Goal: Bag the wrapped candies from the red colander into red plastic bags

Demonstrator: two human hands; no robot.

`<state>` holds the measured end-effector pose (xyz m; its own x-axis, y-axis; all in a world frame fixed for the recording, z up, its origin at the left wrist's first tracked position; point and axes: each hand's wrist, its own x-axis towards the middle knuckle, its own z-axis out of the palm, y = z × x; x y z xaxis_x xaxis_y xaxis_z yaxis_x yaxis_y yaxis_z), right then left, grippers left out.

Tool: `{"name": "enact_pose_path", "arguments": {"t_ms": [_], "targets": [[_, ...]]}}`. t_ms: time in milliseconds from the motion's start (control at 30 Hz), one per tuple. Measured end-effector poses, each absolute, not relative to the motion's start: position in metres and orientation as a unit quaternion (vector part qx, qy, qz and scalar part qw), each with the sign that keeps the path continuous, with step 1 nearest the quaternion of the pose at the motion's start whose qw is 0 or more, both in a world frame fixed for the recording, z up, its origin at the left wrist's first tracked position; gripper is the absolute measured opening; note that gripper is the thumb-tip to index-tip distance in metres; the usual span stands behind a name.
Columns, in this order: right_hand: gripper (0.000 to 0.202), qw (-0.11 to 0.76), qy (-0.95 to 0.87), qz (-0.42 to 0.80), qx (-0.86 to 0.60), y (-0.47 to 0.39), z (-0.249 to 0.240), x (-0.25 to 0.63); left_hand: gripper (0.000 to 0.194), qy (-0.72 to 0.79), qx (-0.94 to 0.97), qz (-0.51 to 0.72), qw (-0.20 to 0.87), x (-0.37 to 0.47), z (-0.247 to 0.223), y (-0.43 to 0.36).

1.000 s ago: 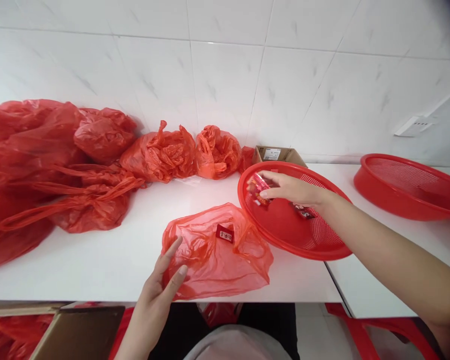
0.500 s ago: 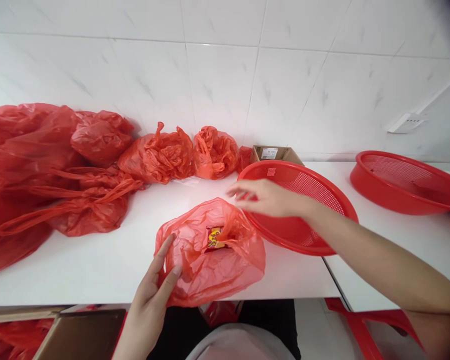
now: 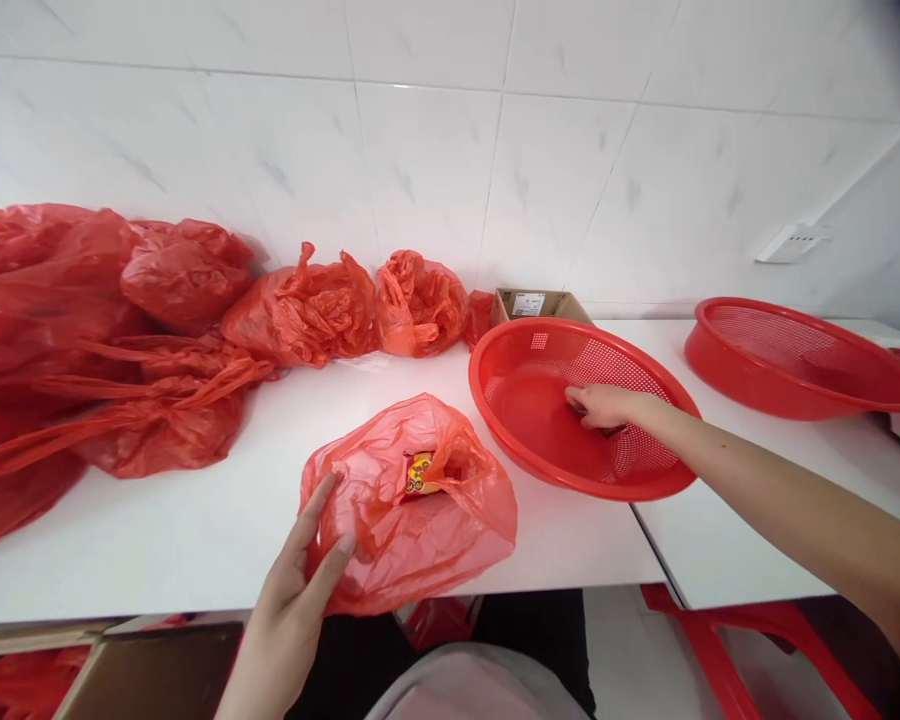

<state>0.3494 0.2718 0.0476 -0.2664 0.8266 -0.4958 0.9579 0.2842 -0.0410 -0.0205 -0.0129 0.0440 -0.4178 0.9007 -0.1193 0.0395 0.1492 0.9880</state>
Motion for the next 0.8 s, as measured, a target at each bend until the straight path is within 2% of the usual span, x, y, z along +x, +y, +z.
{"name": "enact_pose_path", "arguments": {"t_ms": [67,200,267,333,400,467,533,667,800], "targets": [[0.019,0.177,0.786,-0.181,0.565,0.274,0.052,0.346,0.065,0.643,0.368,0.530,0.412,-0.019,0.047,-0.013],[0.017,0.130,0.799,-0.201,0.552,0.269,0.082,0.326,0.063,0.643,0.379,0.528,0.405,-0.016,0.051,-0.012],[0.015,0.066,0.811,-0.252,0.524,0.251,0.108,0.305,0.062,0.639,0.383,0.532,0.402,-0.014,0.051,-0.011],[0.015,-0.072,0.819,-0.358,0.442,0.219,0.135,0.276,0.062,0.631,0.382,0.544,0.400,-0.011,0.051,-0.009],[0.017,-0.141,0.822,-0.431,0.344,0.181,0.152,0.241,0.063,0.624,0.379,0.554,0.399,-0.007,0.052,-0.007],[0.015,-0.130,0.826,-0.471,0.282,0.146,0.153,0.206,0.063,0.624,0.380,0.556,0.396,-0.003,0.053,-0.005],[0.012,-0.104,0.859,-0.439,0.243,0.124,0.138,0.177,0.064,0.625,0.386,0.554,0.392,-0.001,0.055,-0.006],[0.005,-0.114,0.903,-0.310,0.274,0.121,0.104,0.151,0.064,0.627,0.390,0.555,0.382,-0.005,0.055,-0.011],[0.010,-0.092,0.883,-0.347,0.303,0.129,0.104,0.155,0.064,0.631,0.374,0.559,0.387,-0.015,0.047,-0.016]]}}
